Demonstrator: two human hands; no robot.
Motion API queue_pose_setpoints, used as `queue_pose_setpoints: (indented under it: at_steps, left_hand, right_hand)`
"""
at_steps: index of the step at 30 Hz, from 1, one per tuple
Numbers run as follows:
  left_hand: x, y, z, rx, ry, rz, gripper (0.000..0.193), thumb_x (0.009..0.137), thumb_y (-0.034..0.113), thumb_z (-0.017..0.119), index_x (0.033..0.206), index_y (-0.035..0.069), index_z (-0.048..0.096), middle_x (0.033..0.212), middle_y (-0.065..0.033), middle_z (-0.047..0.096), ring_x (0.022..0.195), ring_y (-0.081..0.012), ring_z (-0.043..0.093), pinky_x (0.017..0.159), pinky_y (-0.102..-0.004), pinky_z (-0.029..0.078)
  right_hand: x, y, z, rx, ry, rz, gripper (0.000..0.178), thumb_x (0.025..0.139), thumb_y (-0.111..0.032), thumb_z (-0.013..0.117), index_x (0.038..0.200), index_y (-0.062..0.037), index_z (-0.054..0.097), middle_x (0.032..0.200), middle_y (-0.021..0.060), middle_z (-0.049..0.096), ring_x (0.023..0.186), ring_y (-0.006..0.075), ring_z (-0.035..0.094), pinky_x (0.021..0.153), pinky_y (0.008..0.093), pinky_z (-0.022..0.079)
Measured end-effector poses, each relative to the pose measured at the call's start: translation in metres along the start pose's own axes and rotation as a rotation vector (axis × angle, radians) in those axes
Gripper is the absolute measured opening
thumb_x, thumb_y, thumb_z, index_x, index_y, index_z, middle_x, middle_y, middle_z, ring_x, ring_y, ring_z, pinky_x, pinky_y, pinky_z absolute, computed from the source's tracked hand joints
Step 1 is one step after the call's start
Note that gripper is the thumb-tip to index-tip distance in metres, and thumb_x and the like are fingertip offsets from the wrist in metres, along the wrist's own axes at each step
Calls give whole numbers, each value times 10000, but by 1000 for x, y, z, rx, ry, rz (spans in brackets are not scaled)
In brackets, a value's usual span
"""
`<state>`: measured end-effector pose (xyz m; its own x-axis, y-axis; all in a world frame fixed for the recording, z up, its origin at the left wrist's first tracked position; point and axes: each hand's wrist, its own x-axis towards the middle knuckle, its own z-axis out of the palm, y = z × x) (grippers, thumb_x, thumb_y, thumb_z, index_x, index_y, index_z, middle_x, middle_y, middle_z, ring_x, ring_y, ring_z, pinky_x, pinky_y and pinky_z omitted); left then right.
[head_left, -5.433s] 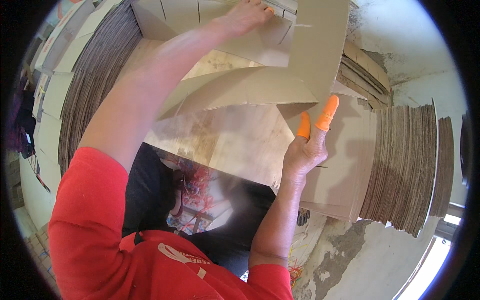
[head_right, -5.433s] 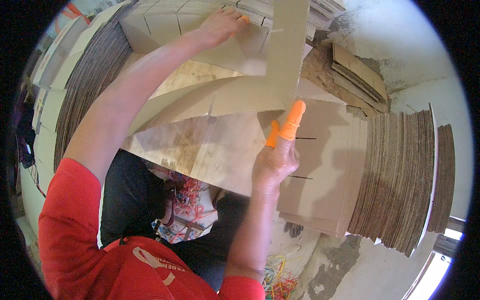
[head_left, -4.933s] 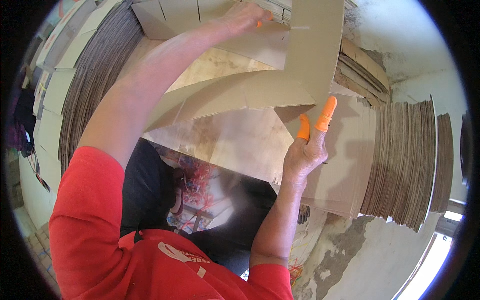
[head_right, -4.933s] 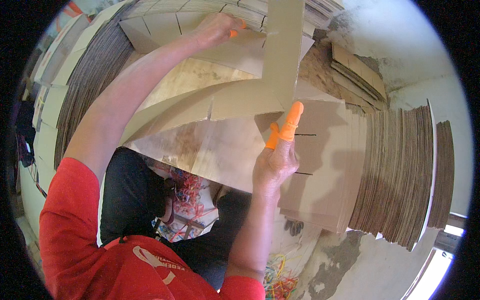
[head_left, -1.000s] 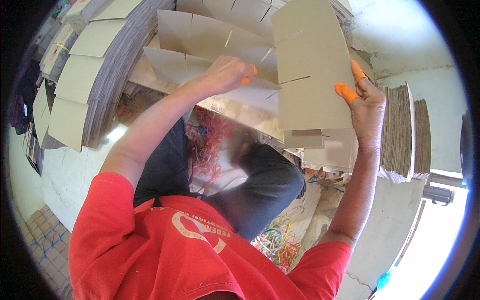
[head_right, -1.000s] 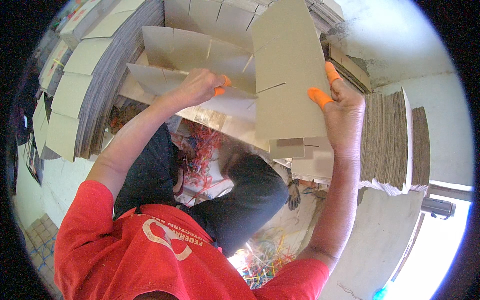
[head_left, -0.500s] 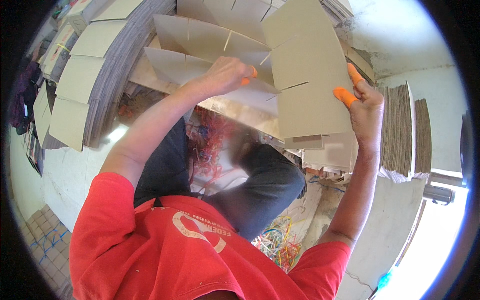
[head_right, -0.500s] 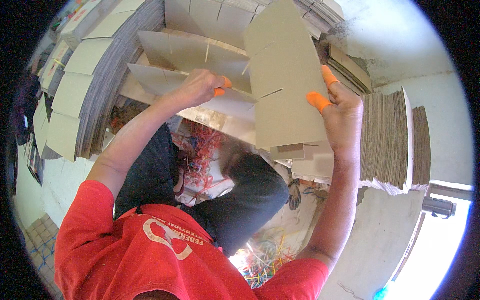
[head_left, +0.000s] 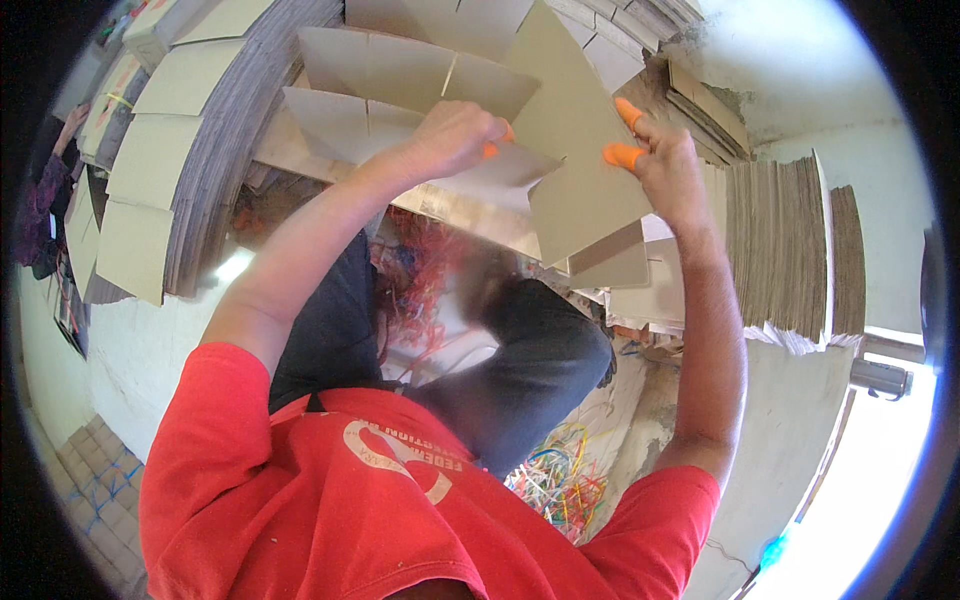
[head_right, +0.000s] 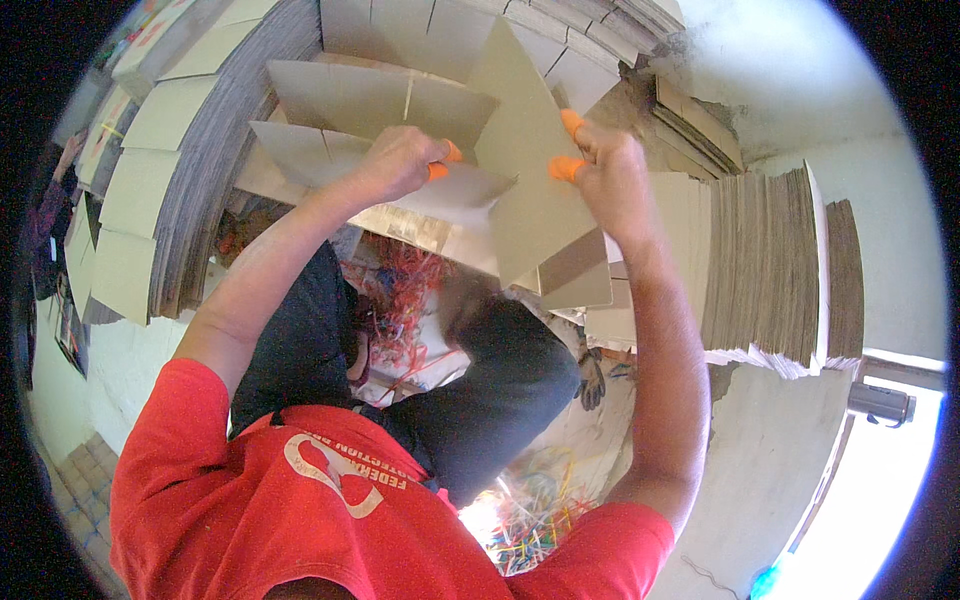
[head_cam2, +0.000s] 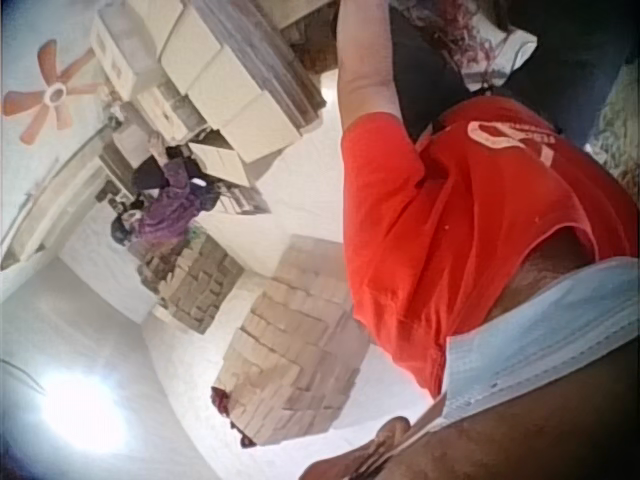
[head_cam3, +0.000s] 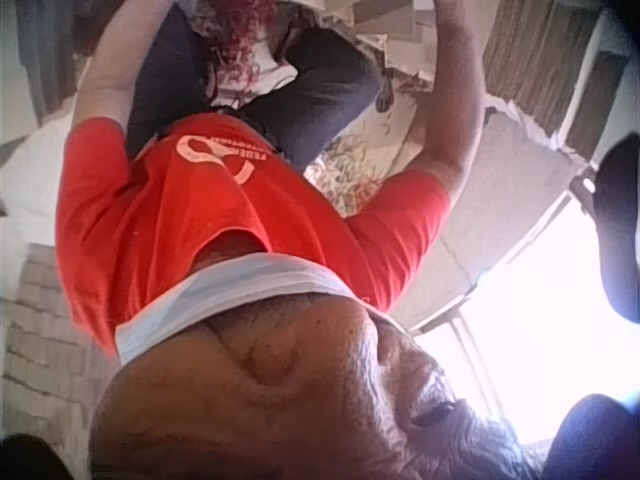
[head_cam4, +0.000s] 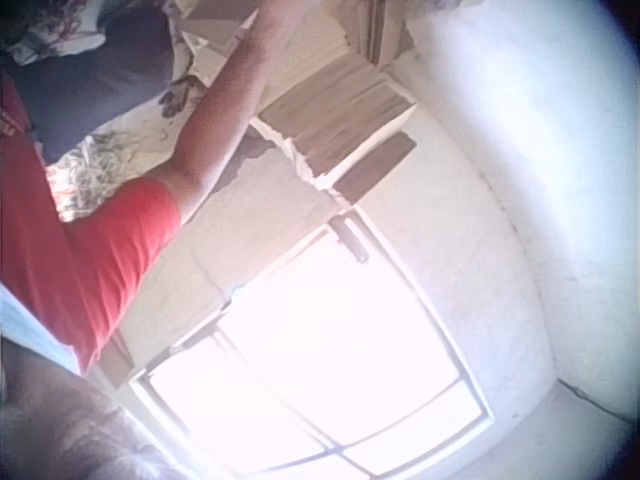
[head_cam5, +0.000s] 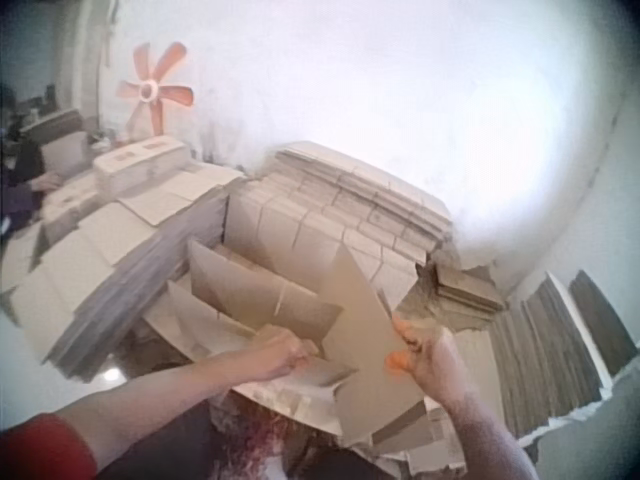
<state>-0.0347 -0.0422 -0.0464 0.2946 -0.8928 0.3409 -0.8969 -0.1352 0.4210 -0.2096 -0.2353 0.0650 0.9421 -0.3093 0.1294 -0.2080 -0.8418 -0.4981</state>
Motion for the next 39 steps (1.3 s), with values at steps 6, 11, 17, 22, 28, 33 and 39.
queue_pose_setpoints:
  at_steps: [6,11,17,22,28,33,39]
  left_hand:
    - [2,-4,6,-8,9,4,172,777,124,680,946,123,710,795,-146,685,768,-342,659,668,-453,503]
    - [2,-4,10,13,-10,14,191,779,147,697,969,119,693,809,-143,683,775,-338,657,668,-455,495]
    - [-13,10,-21,-40,50,70,335,767,201,728,1078,104,650,919,-117,660,870,-309,623,732,-420,494]
    - [-37,-6,-38,67,186,73,428,736,206,756,1134,100,643,957,-103,647,920,-293,600,797,-395,483]
    - [-51,-23,-49,131,91,-101,448,726,182,766,1154,117,650,994,-112,639,945,-305,592,826,-390,472]
    - [-54,-28,-49,122,112,-117,421,741,180,755,1144,110,653,975,-105,638,949,-301,588,828,-392,465]
    - [-53,-33,-43,103,157,-16,305,764,188,724,1043,80,668,876,-96,656,893,-280,595,800,-399,460]
  right_hand:
    - [8,-25,11,-125,-318,198,490,774,-69,740,1208,69,559,814,102,649,785,130,623,684,317,498]
    - [-44,2,66,-234,-133,-122,347,811,-127,697,1130,-22,610,831,243,651,775,379,663,679,464,518]
    - [-109,85,14,-614,566,284,393,889,-202,622,1244,-52,551,1047,177,633,941,364,613,772,451,514]
    - [-188,162,13,-1086,174,885,430,849,-249,668,1223,-79,542,1208,119,570,1065,309,549,828,495,456]
    - [-207,212,-18,-735,446,808,354,739,-256,768,990,-68,604,1010,169,641,919,347,621,746,468,488]
    - [-195,197,-40,-621,552,930,373,757,-335,758,969,-71,603,877,201,654,839,385,632,709,486,471]
    - [-141,81,-74,-608,1053,372,379,832,-110,719,1181,-35,591,1133,170,662,941,270,675,790,354,549]
